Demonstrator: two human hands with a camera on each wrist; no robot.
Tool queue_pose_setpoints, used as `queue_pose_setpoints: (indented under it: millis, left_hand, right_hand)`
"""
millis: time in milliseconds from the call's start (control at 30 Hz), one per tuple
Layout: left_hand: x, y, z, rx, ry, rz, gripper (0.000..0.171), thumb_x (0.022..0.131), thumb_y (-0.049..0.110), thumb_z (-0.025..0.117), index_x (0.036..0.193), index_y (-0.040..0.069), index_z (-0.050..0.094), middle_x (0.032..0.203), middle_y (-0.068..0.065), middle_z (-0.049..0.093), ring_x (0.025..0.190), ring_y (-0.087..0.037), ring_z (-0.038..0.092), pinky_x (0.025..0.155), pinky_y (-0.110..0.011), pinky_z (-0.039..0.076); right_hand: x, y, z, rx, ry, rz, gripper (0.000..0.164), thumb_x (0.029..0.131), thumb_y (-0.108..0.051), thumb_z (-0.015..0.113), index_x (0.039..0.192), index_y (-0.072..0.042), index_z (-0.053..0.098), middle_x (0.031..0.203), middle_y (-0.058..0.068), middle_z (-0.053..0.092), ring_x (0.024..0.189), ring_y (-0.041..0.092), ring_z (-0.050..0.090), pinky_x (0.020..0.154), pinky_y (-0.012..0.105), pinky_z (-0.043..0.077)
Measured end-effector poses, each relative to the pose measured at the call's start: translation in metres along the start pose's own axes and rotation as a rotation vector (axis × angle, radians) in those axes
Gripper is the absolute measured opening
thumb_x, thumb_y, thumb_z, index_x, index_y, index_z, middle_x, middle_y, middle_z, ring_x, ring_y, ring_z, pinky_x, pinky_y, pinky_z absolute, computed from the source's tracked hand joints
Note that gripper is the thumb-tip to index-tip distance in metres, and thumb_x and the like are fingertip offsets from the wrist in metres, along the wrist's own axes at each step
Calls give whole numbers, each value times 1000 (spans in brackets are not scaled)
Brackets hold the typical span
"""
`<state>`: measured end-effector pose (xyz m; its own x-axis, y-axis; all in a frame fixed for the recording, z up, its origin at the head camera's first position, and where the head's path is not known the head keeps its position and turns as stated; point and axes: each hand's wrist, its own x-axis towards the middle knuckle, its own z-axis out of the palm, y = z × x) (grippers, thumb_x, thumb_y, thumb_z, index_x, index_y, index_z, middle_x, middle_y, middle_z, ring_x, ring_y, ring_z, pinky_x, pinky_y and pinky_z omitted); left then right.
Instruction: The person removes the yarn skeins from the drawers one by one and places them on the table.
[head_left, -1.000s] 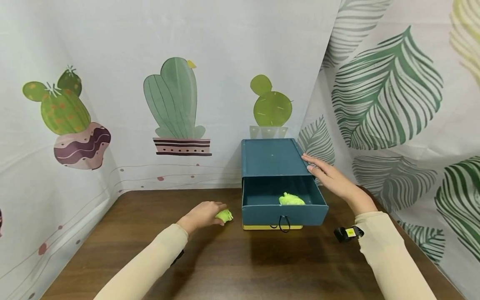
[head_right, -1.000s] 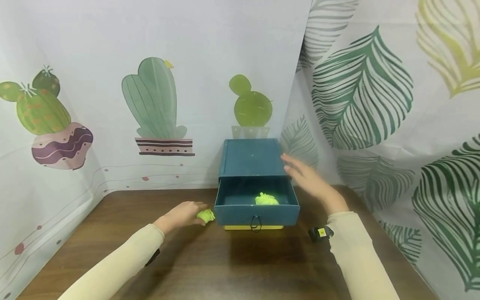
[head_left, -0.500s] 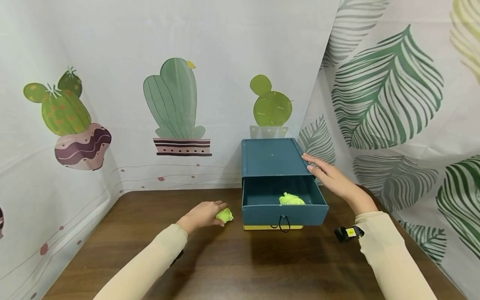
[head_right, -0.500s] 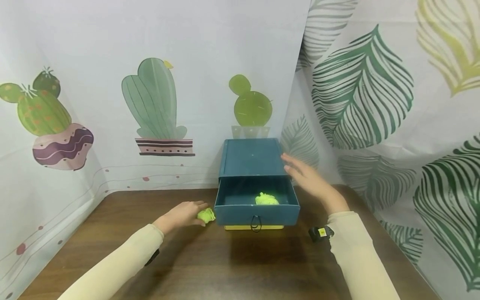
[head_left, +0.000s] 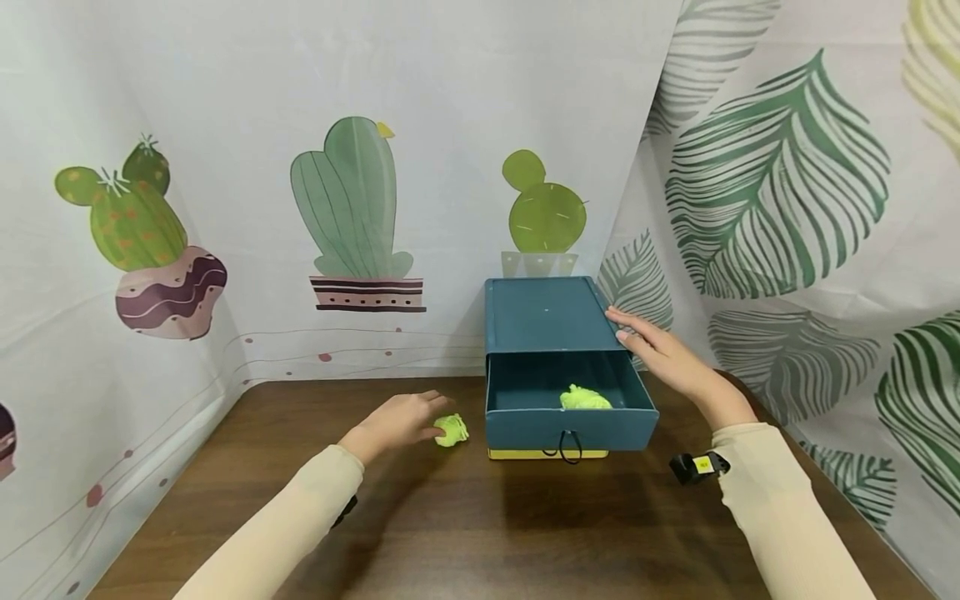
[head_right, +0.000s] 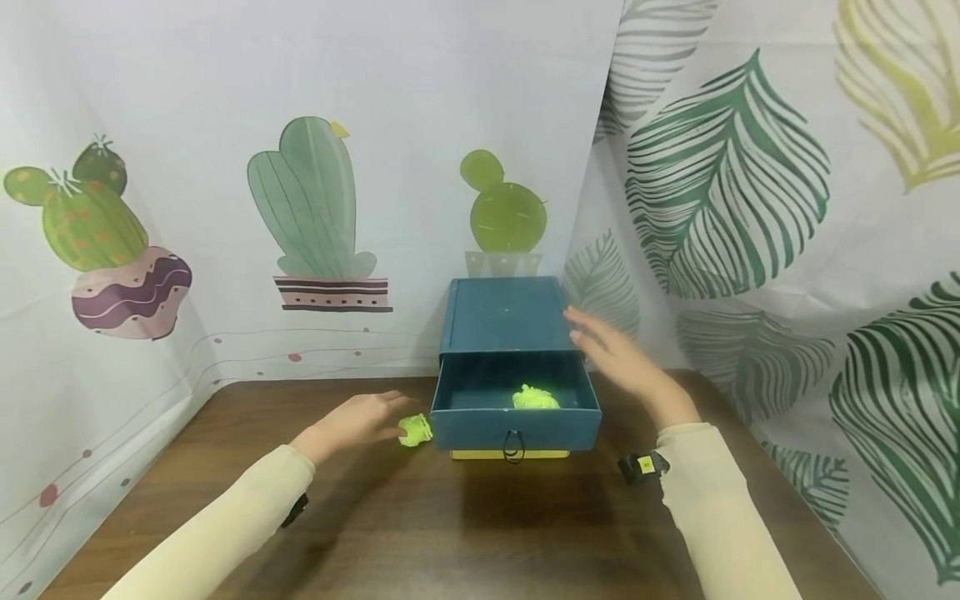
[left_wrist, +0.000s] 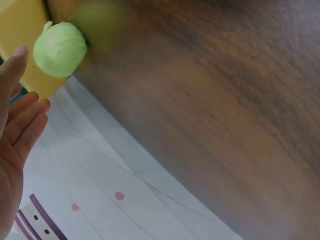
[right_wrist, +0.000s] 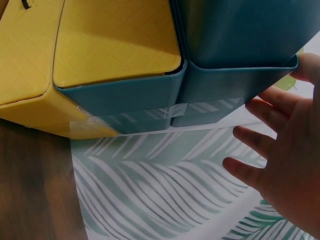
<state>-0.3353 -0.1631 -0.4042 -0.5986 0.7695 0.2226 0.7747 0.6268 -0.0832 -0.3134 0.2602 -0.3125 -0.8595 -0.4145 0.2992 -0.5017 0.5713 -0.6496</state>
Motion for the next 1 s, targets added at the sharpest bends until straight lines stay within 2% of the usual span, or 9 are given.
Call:
queue_pose_setpoints:
  millis: [200,333,433,633,833,1000]
  left_hand:
    - [-7,1,-15,12,68,29,30,89,24,70,112,6,67,101,-5,67,82,-16,67,70,-32,56]
    - [-7,3,-32,-39,127,33,25,90,18,68,112,8,68,101,-3,67,84,-15,67,73,-33,56]
    - [-4,4,-46,-43,200,53,24,90,14,67,112,8,67,102,-2,67,85,-15,67,73,-32,56]
    - [7,13,-79,-39,341,135,23,88,9,68,111,6,67,102,-3,68,87,-16,68,74,-30,56]
    - [15,30,-107,-27,397,205,31,87,6,69,117,6,65,111,-4,67,101,-18,65,83,-33,54]
    - [28,47,-125,-12,460,306,34,84,5,71,117,6,65,111,-3,67,102,-18,63,86,-31,53]
  right_hand:
    - [0,1,1,2,-1,-1,50,105,-27,37,151,-10,29,158,13,19,142,40,21,106,63,25]
    - [0,1,1,2,-3,5,50,105,-28,37,151,-10,29,158,13,19,141,40,21,106,63,25]
    - [0,0,0,2,-3,9,50,105,-28,37,151,-10,29,158,13,19,142,40,21,106,63,25]
    - [0,-1,0,0,0,8,50,105,-27,37,151,-9,29,158,13,20,141,40,21,106,64,25]
    - [1,2,1,-13,-1,12,51,105,-31,36,152,-10,29,158,12,19,141,41,21,107,64,24]
    - [0,1,1,-12,-6,21,53,105,-34,35,152,-11,28,159,11,19,141,41,21,106,64,24]
